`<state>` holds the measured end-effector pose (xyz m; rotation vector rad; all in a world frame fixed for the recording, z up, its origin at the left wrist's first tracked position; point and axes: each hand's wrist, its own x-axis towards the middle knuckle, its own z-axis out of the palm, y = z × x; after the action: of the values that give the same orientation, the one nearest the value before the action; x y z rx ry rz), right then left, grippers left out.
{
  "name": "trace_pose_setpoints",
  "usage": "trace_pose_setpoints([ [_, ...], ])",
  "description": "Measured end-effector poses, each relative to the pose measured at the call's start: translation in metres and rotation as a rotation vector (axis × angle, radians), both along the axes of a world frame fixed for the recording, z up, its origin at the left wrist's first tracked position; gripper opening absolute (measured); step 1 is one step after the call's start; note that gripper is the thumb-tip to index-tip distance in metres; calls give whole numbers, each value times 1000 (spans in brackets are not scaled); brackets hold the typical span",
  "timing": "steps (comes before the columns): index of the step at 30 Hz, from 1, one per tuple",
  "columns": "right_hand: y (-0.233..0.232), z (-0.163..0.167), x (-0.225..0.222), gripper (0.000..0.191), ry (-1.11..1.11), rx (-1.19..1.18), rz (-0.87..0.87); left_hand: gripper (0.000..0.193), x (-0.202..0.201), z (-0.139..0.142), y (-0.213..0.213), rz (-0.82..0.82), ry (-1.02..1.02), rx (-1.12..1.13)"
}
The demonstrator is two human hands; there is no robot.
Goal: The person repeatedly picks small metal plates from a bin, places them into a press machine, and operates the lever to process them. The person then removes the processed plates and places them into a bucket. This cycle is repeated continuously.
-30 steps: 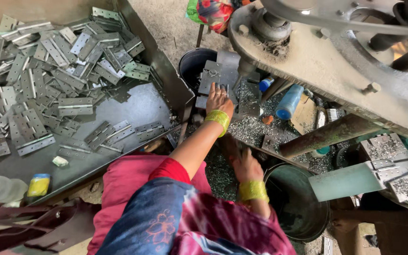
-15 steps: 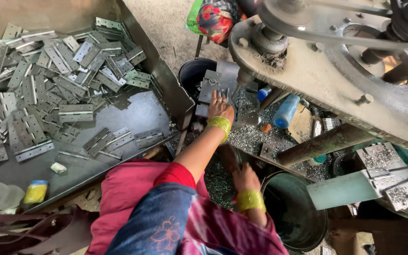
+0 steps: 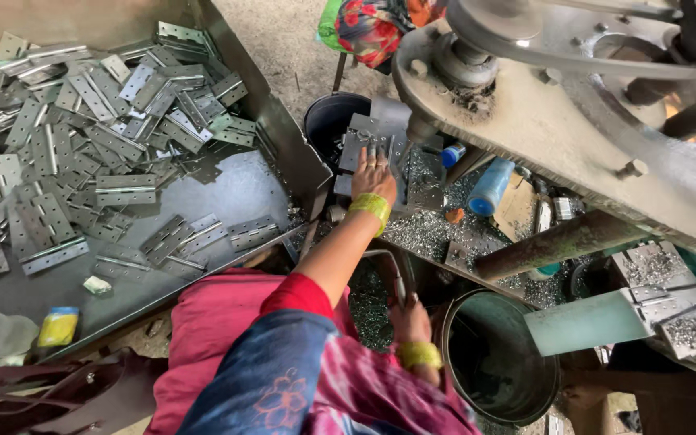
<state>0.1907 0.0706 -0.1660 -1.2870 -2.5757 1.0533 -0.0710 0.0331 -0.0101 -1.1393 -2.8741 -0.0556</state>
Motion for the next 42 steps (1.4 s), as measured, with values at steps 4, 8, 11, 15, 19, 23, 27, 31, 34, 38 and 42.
trace_pose_setpoints([
  [4, -15, 2, 3, 52, -152, 135, 32, 49, -3, -18, -3, 38, 95, 176],
  [8, 14, 37, -10, 52, -139, 149, 99, 46, -8, -3, 5, -20, -69, -107],
  [11, 16, 43, -12, 52, -140, 171, 100, 49, -9, 18, 15, 55, -27, -146],
  [15, -6, 3, 0, 49, -118, 146, 10, 49, -9, 27, 21, 75, -70, -82],
  [19, -2, -37, 5, 45, -29, 142, 20, 50, -1, 22, 13, 91, -77, 38],
  [23, 9, -33, 5, 44, -103, 231, 60, 46, 19, 5, -19, 43, 15, 166],
  [27, 1, 17, 10, 48, -233, 258, 128, 38, 41, -25, -116, -198, 112, 524],
  [31, -5, 88, 3, 40, 38, 649, 129, 24, 19, -69, -261, -173, 126, 659],
  [34, -12, 131, -28, 30, 42, 836, 100, 33, -17, -91, -356, 678, 27, 295],
  [38, -22, 165, -64, 27, 142, 1101, 111, 58, -52, -98, -413, 800, 137, 274],
  [42, -29, 176, -73, 20, 155, 1165, 82, 23, -59, -102, -424, 715, -128, 251],
])
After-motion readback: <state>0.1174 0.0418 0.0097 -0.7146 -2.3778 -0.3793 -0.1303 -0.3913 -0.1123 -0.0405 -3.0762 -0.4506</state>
